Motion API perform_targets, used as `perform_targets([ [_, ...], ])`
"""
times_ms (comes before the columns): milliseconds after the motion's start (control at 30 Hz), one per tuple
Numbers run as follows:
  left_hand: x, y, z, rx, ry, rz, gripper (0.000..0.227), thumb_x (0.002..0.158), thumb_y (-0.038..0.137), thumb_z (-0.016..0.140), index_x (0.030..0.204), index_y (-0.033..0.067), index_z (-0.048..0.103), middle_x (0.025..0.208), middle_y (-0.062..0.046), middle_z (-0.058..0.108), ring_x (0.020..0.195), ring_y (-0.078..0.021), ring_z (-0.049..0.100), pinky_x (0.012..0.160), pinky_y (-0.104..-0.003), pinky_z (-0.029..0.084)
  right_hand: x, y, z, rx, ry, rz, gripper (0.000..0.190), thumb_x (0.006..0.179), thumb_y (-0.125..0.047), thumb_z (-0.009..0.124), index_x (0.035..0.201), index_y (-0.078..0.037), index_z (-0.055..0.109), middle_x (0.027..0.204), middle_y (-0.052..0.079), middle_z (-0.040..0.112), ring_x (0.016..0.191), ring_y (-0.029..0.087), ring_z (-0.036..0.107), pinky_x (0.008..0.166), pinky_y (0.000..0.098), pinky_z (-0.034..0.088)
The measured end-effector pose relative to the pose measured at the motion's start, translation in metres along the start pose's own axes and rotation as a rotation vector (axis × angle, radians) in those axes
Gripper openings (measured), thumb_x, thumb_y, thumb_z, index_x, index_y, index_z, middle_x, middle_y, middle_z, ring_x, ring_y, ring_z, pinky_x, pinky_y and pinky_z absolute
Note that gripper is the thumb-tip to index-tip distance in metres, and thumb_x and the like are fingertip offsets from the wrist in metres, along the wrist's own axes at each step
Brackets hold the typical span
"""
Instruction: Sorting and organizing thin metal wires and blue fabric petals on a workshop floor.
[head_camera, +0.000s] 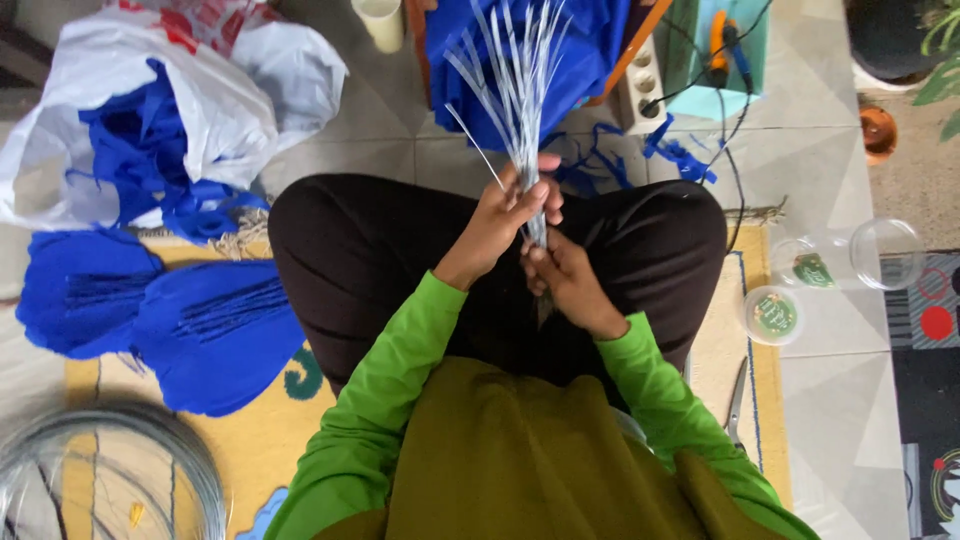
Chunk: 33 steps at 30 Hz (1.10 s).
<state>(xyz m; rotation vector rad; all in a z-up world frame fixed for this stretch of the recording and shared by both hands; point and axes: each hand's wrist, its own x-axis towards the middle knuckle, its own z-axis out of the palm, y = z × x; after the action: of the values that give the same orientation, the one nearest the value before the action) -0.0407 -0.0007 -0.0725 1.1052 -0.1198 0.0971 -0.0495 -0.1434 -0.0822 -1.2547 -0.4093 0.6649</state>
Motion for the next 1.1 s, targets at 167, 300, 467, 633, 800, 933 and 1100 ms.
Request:
perform_targets([
  [167,0.035,0.024,0.035,-0.036,-0.182,0.081,0.044,0.095,0.027,0.045,0.129,0.0015,0.035,0.097,-0.016,0.057,0.083,-0.0226,0.062,0.037,-0.019,0.039,0.005,-0.046,-0.025,-0.082,0.008,-0.114,0.016,0.093,-0.010,0.039,0.097,0.004,0.046,0.065,0.007,0.044,0.052,0.010,0.037,0.048,0.0255,0.042],
  [300,0.062,0.013,0.073,-0.114,-0.264,0.084,0.039,0.098,0.025,0.039,0.127,0.0005,0.034,0.086,-0.011,0.050,0.074,-0.0184,0.057,0.036,-0.017,0.033,-0.010,-0.088,-0.045,-0.254,0.102,-0.168,0.015,0.093,-0.011,0.042,0.090,0.002,0.049,0.064,0.006,0.045,0.052,0.011,0.043,0.048,0.0264,0.040],
  [467,0.093,0.003,0.125,-0.039,-0.446,0.156,0.031,0.101,0.026,0.038,0.127,0.0107,0.044,0.083,-0.003,0.042,0.074,-0.0123,0.040,0.068,-0.023,0.039,-0.028,-0.099,-0.095,-0.319,0.188,-0.191,0.014,0.097,-0.021,0.042,0.094,-0.008,0.042,0.071,-0.001,0.043,0.059,0.008,0.042,0.056,0.0180,0.039],
  [633,0.113,-0.012,0.163,0.099,-0.424,0.349,0.026,0.091,0.039,0.039,0.092,0.0137,0.047,0.069,-0.001,0.046,0.062,-0.0099,0.044,0.061,-0.023,0.042,-0.032,-0.097,-0.125,-0.298,0.215,-0.272,0.015,0.099,-0.022,0.040,0.098,-0.007,0.041,0.072,-0.001,0.041,0.061,0.009,0.041,0.059,0.0200,0.039],
  [800,0.110,-0.049,0.158,0.235,-0.321,0.020,0.058,0.086,0.052,0.046,0.133,0.0222,0.028,0.097,-0.013,0.073,0.033,-0.0024,0.037,0.025,-0.015,0.029,-0.033,-0.076,-0.139,-0.364,0.255,-0.286,0.020,0.099,-0.016,0.041,0.112,-0.001,0.042,0.076,0.001,0.043,0.066,0.010,0.044,0.064,0.0208,0.042],
  [933,0.108,-0.064,0.150,0.104,-0.386,0.161,0.033,0.092,0.041,0.047,0.116,0.0177,0.047,0.092,-0.001,0.058,0.056,-0.0068,0.041,0.048,-0.020,0.035,-0.032,-0.059,-0.142,-0.434,0.240,-0.306,0.017,0.098,-0.014,0.042,0.108,0.000,0.041,0.082,0.005,0.046,0.071,0.013,0.046,0.068,0.0228,0.042],
  [1100,0.101,-0.075,0.149,0.057,-0.429,0.218,0.025,0.094,0.031,0.046,0.112,0.0137,0.049,0.099,-0.002,0.060,0.086,-0.0098,0.061,0.078,-0.023,0.052,-0.040,-0.043,-0.143,-0.419,0.252,-0.331,0.018,0.096,-0.009,0.044,0.111,0.001,0.041,0.095,0.007,0.046,0.080,0.013,0.045,0.073,0.0234,0.041],
])
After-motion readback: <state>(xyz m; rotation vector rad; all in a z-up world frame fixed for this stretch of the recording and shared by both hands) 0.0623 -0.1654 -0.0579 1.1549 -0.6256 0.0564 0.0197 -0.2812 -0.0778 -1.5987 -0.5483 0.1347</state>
